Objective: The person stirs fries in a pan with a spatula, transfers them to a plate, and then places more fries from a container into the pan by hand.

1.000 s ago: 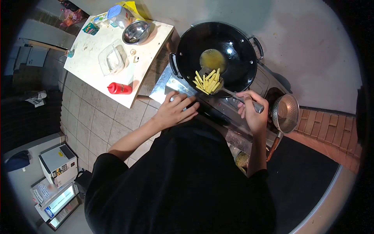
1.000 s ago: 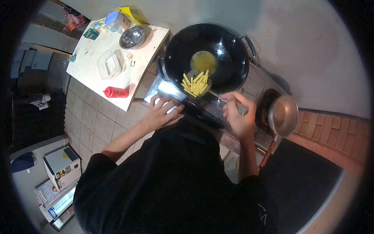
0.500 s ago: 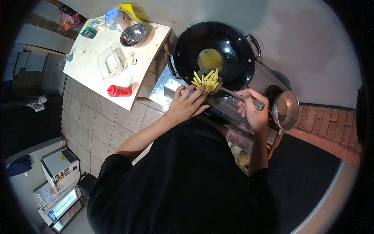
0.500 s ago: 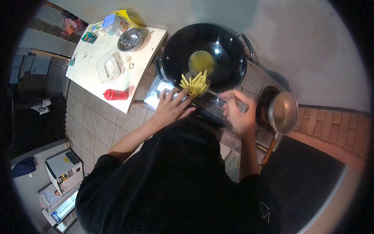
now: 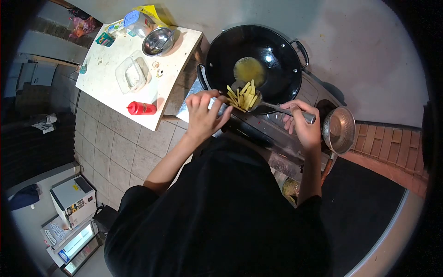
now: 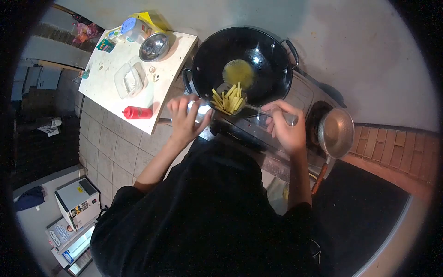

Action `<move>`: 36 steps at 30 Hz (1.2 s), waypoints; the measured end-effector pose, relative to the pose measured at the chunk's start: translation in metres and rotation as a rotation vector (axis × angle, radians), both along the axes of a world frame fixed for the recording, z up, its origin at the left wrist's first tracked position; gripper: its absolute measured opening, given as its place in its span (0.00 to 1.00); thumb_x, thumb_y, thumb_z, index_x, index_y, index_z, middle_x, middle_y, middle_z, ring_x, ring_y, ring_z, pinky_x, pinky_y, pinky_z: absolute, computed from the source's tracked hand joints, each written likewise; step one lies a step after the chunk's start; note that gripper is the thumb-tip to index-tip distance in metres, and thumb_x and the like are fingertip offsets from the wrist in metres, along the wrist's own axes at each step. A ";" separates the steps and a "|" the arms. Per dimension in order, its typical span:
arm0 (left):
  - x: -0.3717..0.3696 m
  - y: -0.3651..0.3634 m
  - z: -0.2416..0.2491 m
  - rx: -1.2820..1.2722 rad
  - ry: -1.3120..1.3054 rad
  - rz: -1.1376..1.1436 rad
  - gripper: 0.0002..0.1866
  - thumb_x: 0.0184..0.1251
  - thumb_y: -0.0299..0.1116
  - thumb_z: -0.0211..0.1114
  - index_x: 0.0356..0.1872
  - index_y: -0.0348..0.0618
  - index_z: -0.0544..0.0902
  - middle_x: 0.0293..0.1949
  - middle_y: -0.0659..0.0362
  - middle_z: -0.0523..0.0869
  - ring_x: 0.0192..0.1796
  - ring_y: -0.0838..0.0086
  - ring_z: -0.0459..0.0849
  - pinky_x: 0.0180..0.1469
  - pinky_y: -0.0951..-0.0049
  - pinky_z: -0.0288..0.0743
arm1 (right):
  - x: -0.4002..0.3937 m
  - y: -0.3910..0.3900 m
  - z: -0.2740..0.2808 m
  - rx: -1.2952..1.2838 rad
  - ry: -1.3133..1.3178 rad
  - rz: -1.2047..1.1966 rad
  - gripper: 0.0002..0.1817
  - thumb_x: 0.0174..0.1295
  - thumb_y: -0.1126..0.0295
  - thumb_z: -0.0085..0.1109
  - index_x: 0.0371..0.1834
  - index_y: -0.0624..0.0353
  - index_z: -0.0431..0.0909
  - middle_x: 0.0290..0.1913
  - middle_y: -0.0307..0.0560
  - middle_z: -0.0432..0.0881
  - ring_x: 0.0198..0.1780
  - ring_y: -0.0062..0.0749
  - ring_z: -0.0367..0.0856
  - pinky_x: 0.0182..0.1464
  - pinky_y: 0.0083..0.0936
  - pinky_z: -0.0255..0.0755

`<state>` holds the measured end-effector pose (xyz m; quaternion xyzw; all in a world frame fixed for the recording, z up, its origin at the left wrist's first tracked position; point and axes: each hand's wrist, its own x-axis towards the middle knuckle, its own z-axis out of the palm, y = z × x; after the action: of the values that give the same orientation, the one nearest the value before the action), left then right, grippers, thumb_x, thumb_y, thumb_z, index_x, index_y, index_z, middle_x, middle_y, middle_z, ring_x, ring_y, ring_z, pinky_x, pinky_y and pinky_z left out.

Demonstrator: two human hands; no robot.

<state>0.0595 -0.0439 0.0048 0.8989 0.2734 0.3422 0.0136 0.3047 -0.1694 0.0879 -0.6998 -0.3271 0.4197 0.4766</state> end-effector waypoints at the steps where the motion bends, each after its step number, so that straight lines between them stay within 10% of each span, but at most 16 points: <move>1: -0.004 0.001 -0.002 0.006 -0.007 0.025 0.19 0.57 0.42 0.75 0.45 0.45 0.81 0.50 0.53 0.77 0.52 0.59 0.73 0.52 0.56 0.61 | 0.000 0.000 0.000 0.002 0.001 0.005 0.14 0.74 0.71 0.48 0.39 0.64 0.85 0.24 0.39 0.79 0.22 0.16 0.75 0.22 0.14 0.65; 36: 0.026 -0.017 -0.029 -0.100 0.042 0.032 0.15 0.61 0.41 0.74 0.42 0.47 0.79 0.47 0.56 0.79 0.48 0.62 0.75 0.49 0.57 0.63 | -0.007 -0.013 0.006 0.014 -0.082 0.034 0.12 0.73 0.72 0.50 0.40 0.62 0.86 0.26 0.40 0.81 0.25 0.14 0.76 0.27 0.13 0.65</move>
<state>0.0853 -0.0614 -0.0240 0.8996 0.3049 0.3091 0.0472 0.2979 -0.1825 0.0943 -0.7073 -0.3612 0.3964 0.4606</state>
